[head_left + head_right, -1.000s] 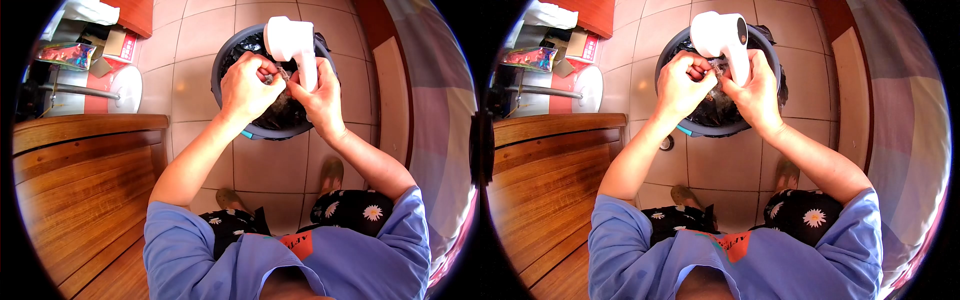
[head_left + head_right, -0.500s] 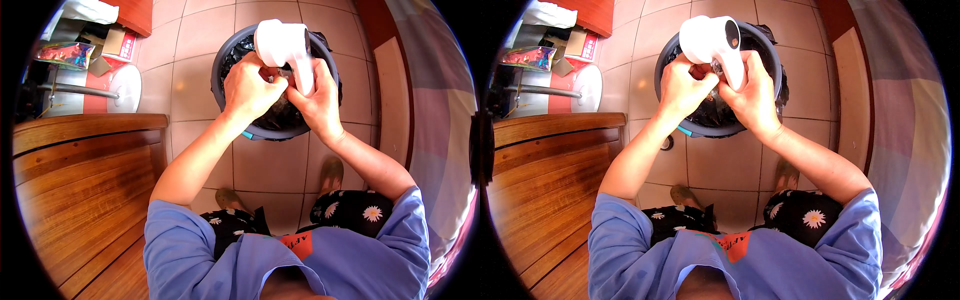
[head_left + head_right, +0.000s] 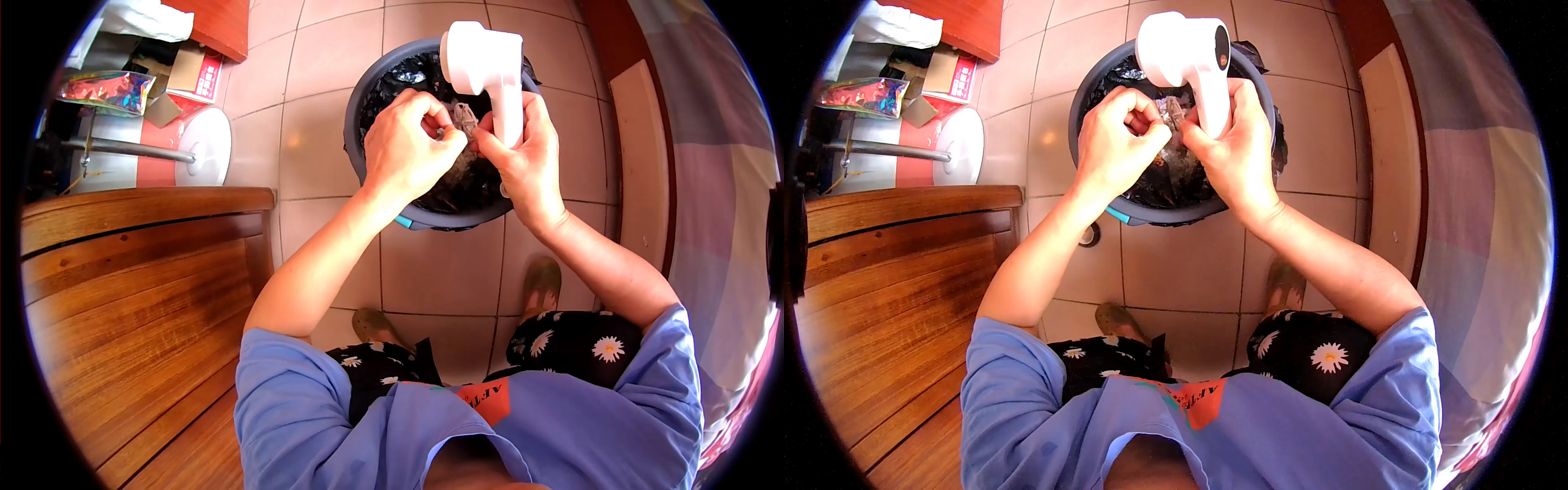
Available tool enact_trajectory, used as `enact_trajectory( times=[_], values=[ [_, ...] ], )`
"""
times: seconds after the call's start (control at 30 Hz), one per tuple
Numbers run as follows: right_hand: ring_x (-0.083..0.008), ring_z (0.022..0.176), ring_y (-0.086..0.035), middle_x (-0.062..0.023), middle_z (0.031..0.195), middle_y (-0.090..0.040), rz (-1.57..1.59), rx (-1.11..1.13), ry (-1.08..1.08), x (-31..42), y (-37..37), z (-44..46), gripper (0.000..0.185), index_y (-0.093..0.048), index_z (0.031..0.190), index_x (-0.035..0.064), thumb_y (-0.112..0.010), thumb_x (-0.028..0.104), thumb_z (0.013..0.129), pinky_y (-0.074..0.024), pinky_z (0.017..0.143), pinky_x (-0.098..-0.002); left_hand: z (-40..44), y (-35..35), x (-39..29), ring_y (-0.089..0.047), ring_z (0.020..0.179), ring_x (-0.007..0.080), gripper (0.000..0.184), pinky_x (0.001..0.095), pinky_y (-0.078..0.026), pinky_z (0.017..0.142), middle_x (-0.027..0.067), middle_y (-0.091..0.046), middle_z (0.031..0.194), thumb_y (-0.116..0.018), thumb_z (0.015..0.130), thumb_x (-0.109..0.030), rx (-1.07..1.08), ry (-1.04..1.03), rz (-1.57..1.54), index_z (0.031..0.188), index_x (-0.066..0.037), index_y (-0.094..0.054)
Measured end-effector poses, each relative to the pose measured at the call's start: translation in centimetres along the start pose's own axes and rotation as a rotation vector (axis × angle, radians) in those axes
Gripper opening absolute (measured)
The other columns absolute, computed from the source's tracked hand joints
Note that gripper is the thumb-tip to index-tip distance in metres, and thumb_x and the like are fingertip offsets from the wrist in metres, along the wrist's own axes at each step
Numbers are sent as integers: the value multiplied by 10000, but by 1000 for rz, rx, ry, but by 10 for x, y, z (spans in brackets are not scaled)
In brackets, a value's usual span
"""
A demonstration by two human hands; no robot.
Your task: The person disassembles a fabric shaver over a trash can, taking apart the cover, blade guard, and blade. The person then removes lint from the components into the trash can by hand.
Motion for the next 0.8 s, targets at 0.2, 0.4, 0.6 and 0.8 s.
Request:
enact_trajectory(
  times=[0.2, 0.4, 0.6, 0.8],
  values=[
    [-145, 760, -689, -89, 899, -666, 182, 20, -186, -7, -1, -2, 370, -474, 1136, -35, -718, -28, 858, -589, 690, -273, -1, 7, -5, -648, 672, 110, 126, 269, -542, 643, 24, -657, 850, -768, 775, -45, -37, -54, -35, 811, -30, -649],
    [-132, 761, -677, -81, 891, -664, 201, 28, -164, -10, -4, -3, 367, -476, 1135, -30, -720, -36, 861, -585, 688, -270, -1, 12, -18, -657, 714, 112, 177, 274, -541, 657, 15, -646, 845, -802, 772, -61, -94, -126, -10, 862, -58, -650],
    [-127, 788, -667, -73, 885, -667, 195, 38, -123, -6, -4, -4, 371, -487, 1123, -23, -736, -44, 848, -590, 707, -280, -9, 13, -37, -679, 736, 138, 203, 301, -553, 660, -9, -645, 883, -806, 749, -75, -163, -375, 190, 887, -129, -667],
    [-129, 800, -668, -71, 885, -667, 151, 45, -119, -7, -4, -5, 366, -496, 1115, -22, -727, -45, 832, -594, 740, -291, -10, 12, -41, -680, 753, 176, 190, 341, -550, 637, -5, -627, 868, -803, 746, -110, -197, -453, 324, 849, -138, -645]
  ],
)
Point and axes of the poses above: each hand's wrist, its own z-axis towards the middle knuckle, its own y-axis out of the back of the hand, x = y × z, the point moved 8 cm from there along z, towards the middle knuckle
